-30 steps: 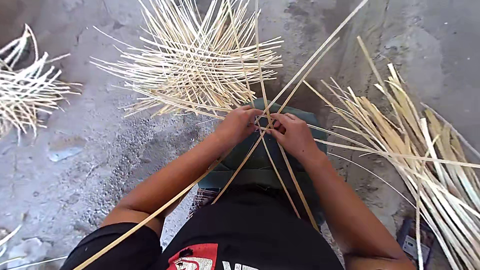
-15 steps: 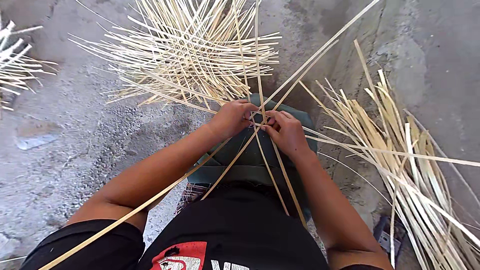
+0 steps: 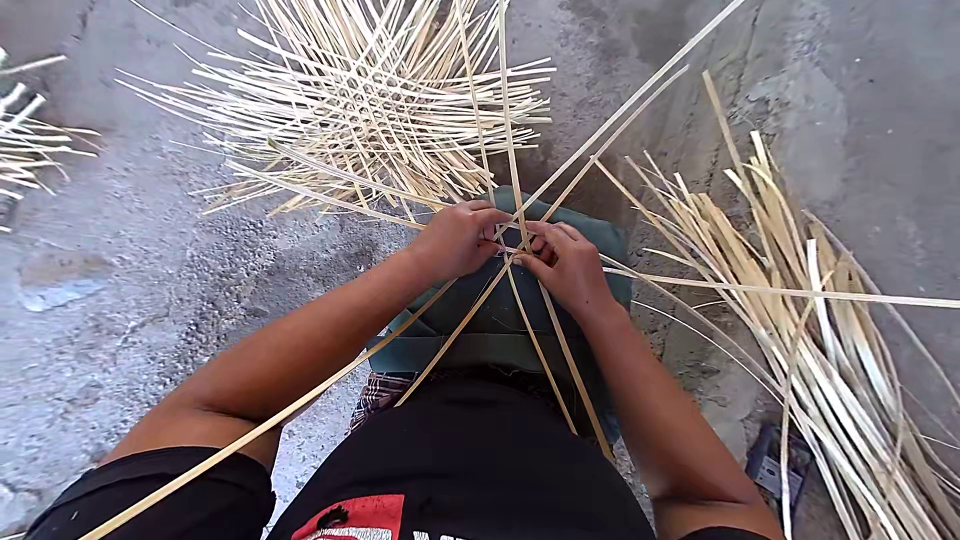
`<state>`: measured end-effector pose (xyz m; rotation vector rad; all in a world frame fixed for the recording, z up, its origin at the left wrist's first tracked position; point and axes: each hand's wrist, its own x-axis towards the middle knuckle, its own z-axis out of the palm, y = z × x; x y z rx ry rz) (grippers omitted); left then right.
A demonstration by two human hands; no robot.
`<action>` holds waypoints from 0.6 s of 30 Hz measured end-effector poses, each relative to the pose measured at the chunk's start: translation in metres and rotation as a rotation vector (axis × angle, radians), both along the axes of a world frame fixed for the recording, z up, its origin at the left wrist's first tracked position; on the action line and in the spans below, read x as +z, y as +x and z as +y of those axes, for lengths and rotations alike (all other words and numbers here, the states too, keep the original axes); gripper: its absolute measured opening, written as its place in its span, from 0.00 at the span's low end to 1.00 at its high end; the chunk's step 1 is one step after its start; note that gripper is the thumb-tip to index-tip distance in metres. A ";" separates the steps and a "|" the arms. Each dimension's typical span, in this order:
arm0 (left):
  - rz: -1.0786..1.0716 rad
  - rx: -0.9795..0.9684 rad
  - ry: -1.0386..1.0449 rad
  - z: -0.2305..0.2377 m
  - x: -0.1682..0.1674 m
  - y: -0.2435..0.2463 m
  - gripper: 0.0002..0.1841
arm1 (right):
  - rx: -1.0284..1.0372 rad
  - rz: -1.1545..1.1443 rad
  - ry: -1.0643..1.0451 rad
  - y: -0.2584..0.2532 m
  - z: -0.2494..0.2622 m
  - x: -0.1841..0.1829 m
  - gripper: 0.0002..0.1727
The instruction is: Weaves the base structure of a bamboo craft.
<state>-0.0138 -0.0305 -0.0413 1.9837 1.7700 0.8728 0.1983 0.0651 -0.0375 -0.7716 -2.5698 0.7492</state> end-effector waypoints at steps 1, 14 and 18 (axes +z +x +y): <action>-0.001 0.004 0.002 0.000 -0.001 0.001 0.21 | -0.002 -0.001 -0.001 0.000 0.000 0.000 0.25; -0.034 -0.013 -0.025 -0.001 0.004 -0.002 0.22 | 0.043 -0.002 -0.037 0.000 0.002 0.005 0.22; -0.044 -0.034 -0.033 0.001 0.005 -0.004 0.23 | 0.030 0.033 -0.047 0.000 -0.002 0.002 0.22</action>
